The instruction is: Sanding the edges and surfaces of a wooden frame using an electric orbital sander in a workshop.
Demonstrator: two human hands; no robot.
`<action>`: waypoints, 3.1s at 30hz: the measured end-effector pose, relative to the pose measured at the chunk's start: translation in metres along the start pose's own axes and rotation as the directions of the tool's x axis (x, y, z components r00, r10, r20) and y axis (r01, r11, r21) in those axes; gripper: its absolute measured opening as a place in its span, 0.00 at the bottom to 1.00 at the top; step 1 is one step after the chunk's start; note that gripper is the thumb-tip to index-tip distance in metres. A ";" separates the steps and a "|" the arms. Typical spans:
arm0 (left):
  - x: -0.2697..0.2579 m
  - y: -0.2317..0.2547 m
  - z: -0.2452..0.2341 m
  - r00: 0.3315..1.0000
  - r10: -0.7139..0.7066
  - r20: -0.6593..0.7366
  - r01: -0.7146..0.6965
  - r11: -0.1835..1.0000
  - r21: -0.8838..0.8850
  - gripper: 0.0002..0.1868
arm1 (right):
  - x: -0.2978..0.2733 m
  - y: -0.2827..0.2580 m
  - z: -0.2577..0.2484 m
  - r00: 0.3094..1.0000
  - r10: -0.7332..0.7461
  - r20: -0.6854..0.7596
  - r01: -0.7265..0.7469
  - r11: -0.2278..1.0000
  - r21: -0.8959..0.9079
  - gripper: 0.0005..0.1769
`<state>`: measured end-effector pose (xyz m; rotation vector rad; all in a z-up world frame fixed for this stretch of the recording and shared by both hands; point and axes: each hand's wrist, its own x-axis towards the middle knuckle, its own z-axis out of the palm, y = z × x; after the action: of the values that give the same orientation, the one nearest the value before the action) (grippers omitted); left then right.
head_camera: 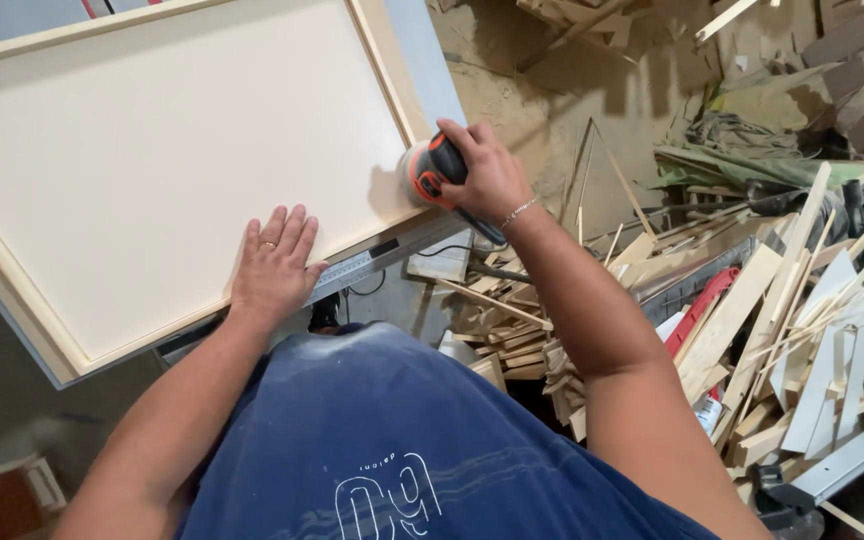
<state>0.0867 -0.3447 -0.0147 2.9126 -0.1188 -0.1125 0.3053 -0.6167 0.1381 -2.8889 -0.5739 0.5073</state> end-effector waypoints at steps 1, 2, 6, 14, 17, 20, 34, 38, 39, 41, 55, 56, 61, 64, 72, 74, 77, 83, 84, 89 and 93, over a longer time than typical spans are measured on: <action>0.002 0.000 -0.002 1.000 -0.011 0.012 0.011 1.000 0.017 0.39 | -0.006 0.001 -0.002 1.000 -0.012 0.010 0.012 1.000 0.002 0.50; 0.002 0.000 -0.001 1.000 -0.017 0.004 0.017 1.000 0.019 0.39 | -0.015 -0.001 -0.003 1.000 -0.020 0.005 0.020 1.000 -0.001 0.50; 0.005 0.001 0.001 0.998 -0.051 0.046 0.050 0.998 0.027 0.41 | -0.038 -0.004 -0.004 0.998 0.015 0.064 -0.015 1.000 -0.010 0.50; 0.006 -0.005 0.011 0.996 -0.023 0.087 0.018 0.998 0.063 0.42 | -0.013 0.003 0.012 0.998 0.055 0.012 -0.055 0.998 -0.011 0.51; 0.006 -0.008 0.012 0.991 -0.007 0.131 0.000 0.998 0.057 0.41 | -0.008 -0.003 0.009 0.998 0.056 0.006 -0.056 0.998 -0.010 0.51; 0.004 -0.010 0.007 0.991 0.032 0.127 -0.044 0.995 0.090 0.39 | -0.008 -0.018 0.004 0.998 0.062 0.004 -0.062 0.998 -0.028 0.51; -0.007 -0.027 0.001 0.980 0.178 0.090 -0.177 0.984 -0.017 0.31 | 0.008 -0.063 0.000 0.980 0.197 -0.014 -0.197 0.979 -0.053 0.51; -0.006 -0.032 -0.003 0.977 0.170 0.127 -0.161 0.984 -0.077 0.29 | 0.013 -0.064 0.009 0.973 0.230 -0.030 -0.231 0.972 -0.042 0.52; -0.005 -0.034 0.000 0.980 0.168 0.106 -0.155 0.981 -0.114 0.27 | 0.013 -0.066 0.008 0.972 0.233 -0.027 -0.234 0.972 -0.040 0.52; -0.001 -0.041 0.002 0.982 0.164 0.092 -0.149 0.977 -0.156 0.26 | 0.016 -0.068 0.007 0.971 0.238 -0.016 -0.238 0.970 -0.039 0.52; 0.032 -0.072 -0.052 0.912 -0.234 0.336 0.215 0.972 0.093 0.53 | 0.099 -0.077 -0.014 0.972 0.232 -0.025 -0.233 0.972 -0.019 0.52; 0.036 -0.073 -0.052 0.913 -0.232 0.336 0.212 0.973 0.094 0.53 | 0.108 -0.078 -0.017 0.972 0.234 -0.027 -0.235 0.972 -0.017 0.52; 0.036 -0.076 -0.039 0.911 -0.236 0.338 0.210 0.971 0.113 0.53 | 0.143 -0.090 -0.022 0.975 0.217 -0.042 -0.219 0.975 -0.048 0.51; 0.037 -0.075 -0.040 0.907 -0.242 0.343 0.211 0.969 0.126 0.53 | 0.161 -0.097 -0.028 0.976 0.212 -0.051 -0.215 0.974 -0.065 0.51; 0.034 -0.079 -0.015 0.942 -0.233 0.243 0.210 0.971 0.117 0.55 | 0.209 -0.101 -0.039 0.978 0.201 -0.062 -0.202 0.979 -0.017 0.50; 0.033 -0.080 -0.003 0.966 -0.225 0.128 0.209 0.969 0.131 0.56 | 0.217 -0.108 -0.044 0.979 0.188 -0.078 -0.187 0.982 0.029 0.49; 0.031 -0.079 -0.002 0.970 -0.222 0.101 0.205 0.966 0.156 0.56 | 0.228 -0.114 -0.050 0.978 0.196 -0.065 -0.194 0.980 0.032 0.48; 0.033 -0.080 -0.005 0.962 -0.229 0.149 0.203 0.964 0.171 0.57 | 0.258 -0.116 -0.048 0.986 0.152 -0.073 -0.152 0.988 0.009 0.47; 0.033 -0.081 -0.001 0.967 -0.224 0.123 0.205 0.968 0.144 0.57 | 0.263 -0.116 -0.047 0.986 0.144 -0.086 -0.145 0.989 -0.004 0.48; 0.032 -0.081 0.003 0.977 -0.205 0.061 0.195 0.970 0.143 0.57 | 0.273 -0.115 -0.046 0.987 0.123 -0.108 -0.125 0.992 -0.012 0.47; 0.034 -0.082 0.002 0.970 -0.208 0.123 0.195 0.974 0.112 0.57 | 0.267 -0.113 -0.051 0.991 0.109 -0.081 -0.110 0.994 -0.013 0.48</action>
<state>0.1259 -0.2684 -0.0374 3.0072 0.1559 -0.3467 0.5164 -0.4118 0.1305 -2.9540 -0.4114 0.4003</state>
